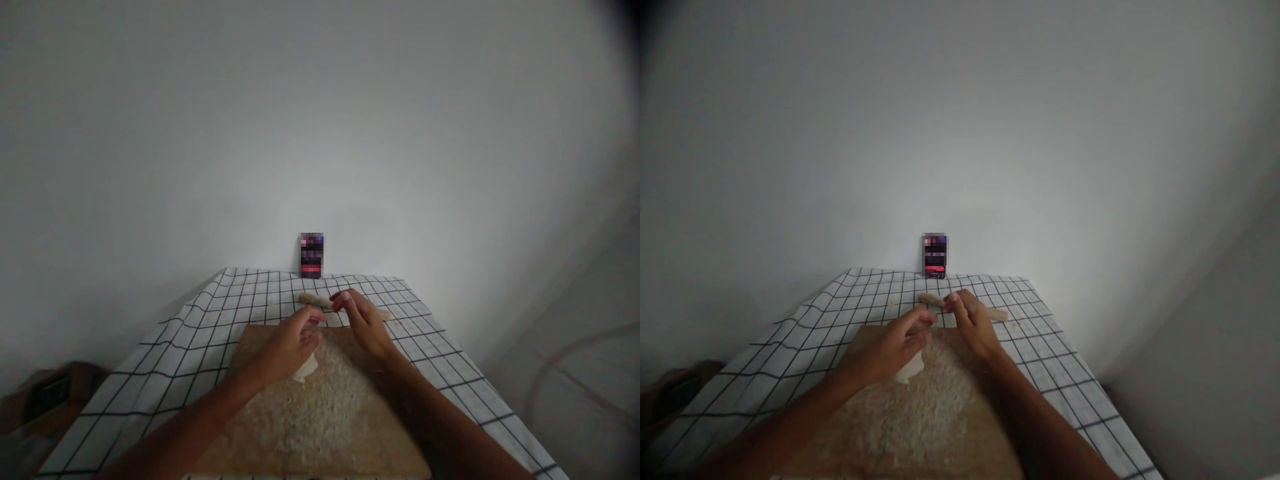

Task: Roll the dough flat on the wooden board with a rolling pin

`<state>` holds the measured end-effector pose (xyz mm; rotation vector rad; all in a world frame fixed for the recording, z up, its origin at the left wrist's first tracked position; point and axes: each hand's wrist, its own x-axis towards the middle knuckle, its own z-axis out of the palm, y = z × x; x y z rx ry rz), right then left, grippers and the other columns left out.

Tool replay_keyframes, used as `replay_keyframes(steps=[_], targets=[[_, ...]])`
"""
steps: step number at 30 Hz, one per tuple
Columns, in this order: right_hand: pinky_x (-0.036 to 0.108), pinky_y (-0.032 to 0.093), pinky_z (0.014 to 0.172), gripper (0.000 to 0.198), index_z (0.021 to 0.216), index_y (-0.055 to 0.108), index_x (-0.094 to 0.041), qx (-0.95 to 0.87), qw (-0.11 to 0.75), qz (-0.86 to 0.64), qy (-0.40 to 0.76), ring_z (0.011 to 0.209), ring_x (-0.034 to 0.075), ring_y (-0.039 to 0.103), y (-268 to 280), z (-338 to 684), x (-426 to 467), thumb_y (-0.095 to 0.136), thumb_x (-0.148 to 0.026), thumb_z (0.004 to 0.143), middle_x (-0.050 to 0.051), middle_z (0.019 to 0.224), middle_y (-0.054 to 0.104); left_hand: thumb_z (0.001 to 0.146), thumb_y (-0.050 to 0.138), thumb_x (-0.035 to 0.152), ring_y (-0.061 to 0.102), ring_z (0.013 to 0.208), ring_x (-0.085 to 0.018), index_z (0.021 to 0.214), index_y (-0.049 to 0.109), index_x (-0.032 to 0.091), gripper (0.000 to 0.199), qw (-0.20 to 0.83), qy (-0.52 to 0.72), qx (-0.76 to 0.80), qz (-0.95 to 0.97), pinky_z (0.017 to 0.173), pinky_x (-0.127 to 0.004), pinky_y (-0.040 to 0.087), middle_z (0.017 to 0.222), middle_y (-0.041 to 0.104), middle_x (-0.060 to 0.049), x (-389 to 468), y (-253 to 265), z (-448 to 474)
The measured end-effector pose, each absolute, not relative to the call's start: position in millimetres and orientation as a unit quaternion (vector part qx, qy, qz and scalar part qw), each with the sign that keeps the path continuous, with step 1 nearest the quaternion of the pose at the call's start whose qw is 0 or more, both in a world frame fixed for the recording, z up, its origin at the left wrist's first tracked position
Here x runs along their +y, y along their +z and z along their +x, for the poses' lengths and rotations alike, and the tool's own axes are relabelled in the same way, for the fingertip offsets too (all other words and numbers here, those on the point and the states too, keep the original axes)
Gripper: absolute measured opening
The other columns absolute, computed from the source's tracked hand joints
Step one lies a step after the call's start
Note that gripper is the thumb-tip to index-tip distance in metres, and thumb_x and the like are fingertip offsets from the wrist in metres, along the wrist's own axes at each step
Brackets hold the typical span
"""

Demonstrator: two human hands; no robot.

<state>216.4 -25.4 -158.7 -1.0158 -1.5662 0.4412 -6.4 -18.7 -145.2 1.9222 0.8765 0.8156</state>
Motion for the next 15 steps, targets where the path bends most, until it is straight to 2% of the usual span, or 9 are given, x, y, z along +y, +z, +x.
replay_keyframes(steps=[3,6,11,15], targets=[[0.043,0.06,0.094,0.071,0.086,0.072,-0.028,-0.657,0.584,-0.439,0.188,0.101,0.029,0.074,-162,221,-17,0.043,-0.086,0.114,0.008,0.098,0.078,0.1,0.064,0.03,0.079,0.124,-0.031,0.113,0.075,0.029,0.017,0.341,0.267,0.372,0.821,0.112,-0.043,0.058,0.124,0.086,-0.007,-23,-137,0],[0.045,0.061,0.09,0.072,0.088,0.073,-0.029,-0.652,0.589,-0.437,0.193,0.096,0.03,0.074,-165,223,-13,0.044,-0.09,0.112,0.009,0.096,0.08,0.099,0.061,0.028,0.079,0.127,-0.031,0.114,0.077,0.029,0.021,0.275,0.217,0.405,0.845,0.114,-0.043,0.057,0.128,0.086,-0.008,-32,-126,6],[0.043,0.061,0.081,0.075,0.089,0.074,-0.029,-0.643,0.601,-0.437,0.187,0.088,0.03,0.074,-162,227,-11,0.045,-0.096,0.107,0.007,0.086,0.078,0.089,0.08,0.038,0.078,0.131,-0.035,0.124,0.079,0.031,0.036,0.181,0.208,0.469,0.839,0.115,-0.045,0.059,0.137,0.084,-0.008,-61,-119,-9],[0.04,0.06,0.077,0.076,0.087,0.074,-0.028,-0.631,0.612,-0.442,0.178,0.083,0.027,0.076,-154,235,-14,0.046,-0.096,0.107,0.008,0.088,0.08,0.083,0.082,0.038,0.08,0.119,-0.034,0.12,0.08,0.029,0.039,0.191,0.26,0.496,0.806,0.103,-0.043,0.062,0.126,0.087,-0.008,-71,-120,-36]])
